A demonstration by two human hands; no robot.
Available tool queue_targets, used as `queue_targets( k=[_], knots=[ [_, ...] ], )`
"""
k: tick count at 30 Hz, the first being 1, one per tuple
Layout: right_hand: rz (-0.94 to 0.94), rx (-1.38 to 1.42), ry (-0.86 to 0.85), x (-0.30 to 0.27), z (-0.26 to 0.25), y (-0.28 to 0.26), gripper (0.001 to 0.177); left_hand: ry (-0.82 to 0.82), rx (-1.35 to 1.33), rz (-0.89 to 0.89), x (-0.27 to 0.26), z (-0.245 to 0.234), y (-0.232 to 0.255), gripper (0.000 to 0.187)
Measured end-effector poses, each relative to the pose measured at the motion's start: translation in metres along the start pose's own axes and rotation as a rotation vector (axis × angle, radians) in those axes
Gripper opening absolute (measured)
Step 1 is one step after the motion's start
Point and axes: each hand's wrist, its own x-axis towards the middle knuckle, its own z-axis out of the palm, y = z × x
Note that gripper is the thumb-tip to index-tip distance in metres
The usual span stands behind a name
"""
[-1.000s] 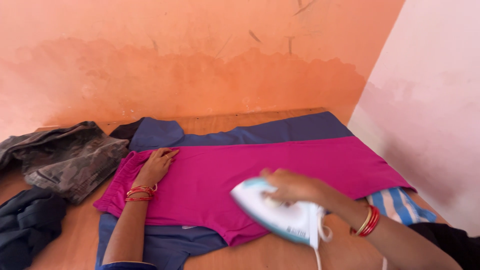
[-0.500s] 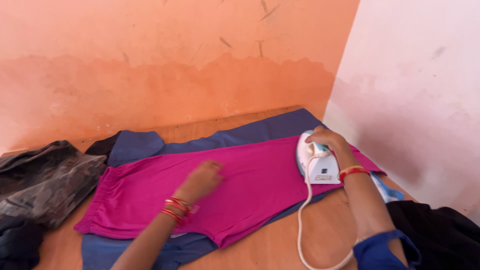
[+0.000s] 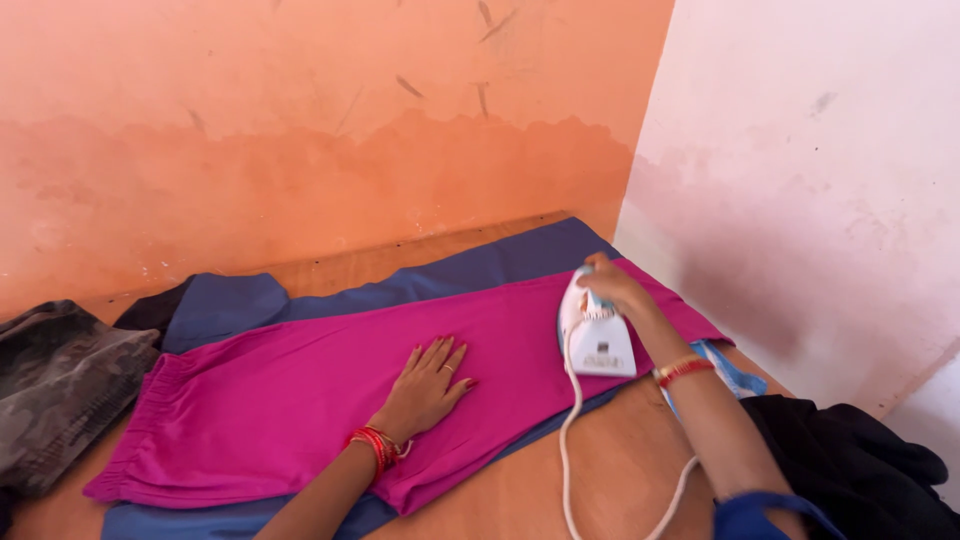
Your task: The person irons a pink top and then a pair of camouflage-patterned pants on a wooden table. They smooth the fabric with one hand while moving the iron with the other, then fold the pants after ironing.
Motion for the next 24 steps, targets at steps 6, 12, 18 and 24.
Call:
queue_targets(
  k=[6, 12, 18, 24],
  knots=[
    [-0.036, -0.154, 0.362, 0.07, -0.045, 0.033, 0.056, -0.012, -0.004, -0.027, -0.001, -0.006, 0.003, 0.07],
    [0.099, -0.143, 0.41, 0.091, -0.055, 0.021, 0.065, 0.015, -0.001, -0.032, 0.001, -0.002, 0.003, 0.068],
    [0.001, -0.138, 0.217, 0.07, -0.045, 0.018, 0.072, 0.064, -0.01, -0.024, 0.002, 0.0, 0.003, 0.067],
    [0.04, -0.07, -0.115, -0.008, 0.0, -0.021, 0.072, 0.186, -0.052, 0.007, 0.004, -0.005, 0.006, 0.051]
  ],
)
